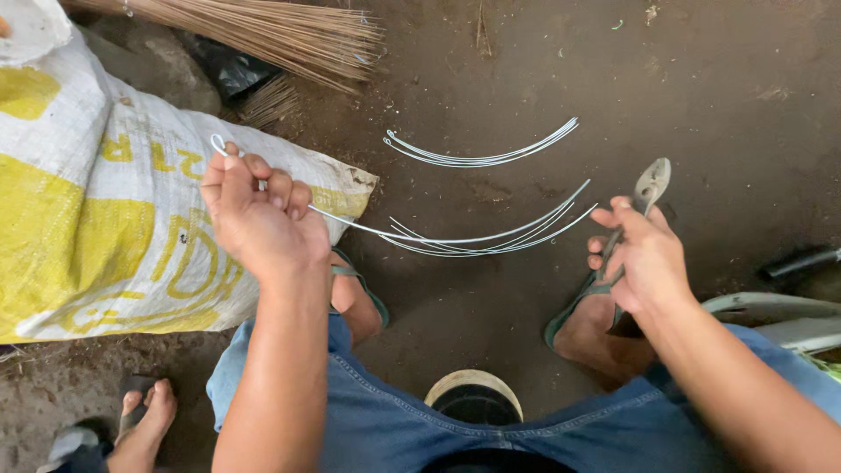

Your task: The person sits on a low stool and uses pliers to bend the ends of thin metal wires into small hooks. They pick up individual wires, bend one end, and place the finished pieces on the floor in a growing pile.

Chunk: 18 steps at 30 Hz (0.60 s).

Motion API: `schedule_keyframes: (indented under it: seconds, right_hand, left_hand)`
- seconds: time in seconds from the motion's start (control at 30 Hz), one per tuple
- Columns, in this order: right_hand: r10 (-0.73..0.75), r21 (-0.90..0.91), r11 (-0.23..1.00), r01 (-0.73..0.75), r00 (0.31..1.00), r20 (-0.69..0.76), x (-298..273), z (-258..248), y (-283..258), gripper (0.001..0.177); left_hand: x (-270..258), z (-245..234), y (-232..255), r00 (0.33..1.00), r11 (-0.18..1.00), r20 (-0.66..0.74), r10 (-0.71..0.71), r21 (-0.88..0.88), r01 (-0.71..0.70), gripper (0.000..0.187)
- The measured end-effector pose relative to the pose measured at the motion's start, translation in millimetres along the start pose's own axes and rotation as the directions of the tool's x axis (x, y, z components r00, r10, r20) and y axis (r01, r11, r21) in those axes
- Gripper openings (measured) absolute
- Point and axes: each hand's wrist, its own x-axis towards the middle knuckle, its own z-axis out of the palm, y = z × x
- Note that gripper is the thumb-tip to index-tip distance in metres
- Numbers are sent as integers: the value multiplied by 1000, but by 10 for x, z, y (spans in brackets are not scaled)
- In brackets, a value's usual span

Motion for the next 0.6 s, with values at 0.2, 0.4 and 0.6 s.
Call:
schedule_keyframes:
  seconds: [0.2, 0.4, 0.6]
  right_hand:
    - [-70, 47, 996, 70, 998, 8, 285, -3, 167, 21]
    - [-63, 31, 997, 64, 997, -39, 260, -66, 356, 24]
    - [-124, 216, 973, 82, 974, 189, -120, -2, 382, 19]
  left_hand:
    - [-95, -56, 77, 994, 994, 3, -111, 1, 111, 10]
    - [-323, -371, 554, 994, 994, -17, -108, -17, 108, 10]
    - [-1028, -1131, 1017, 993, 973, -120, 18, 229, 10, 35]
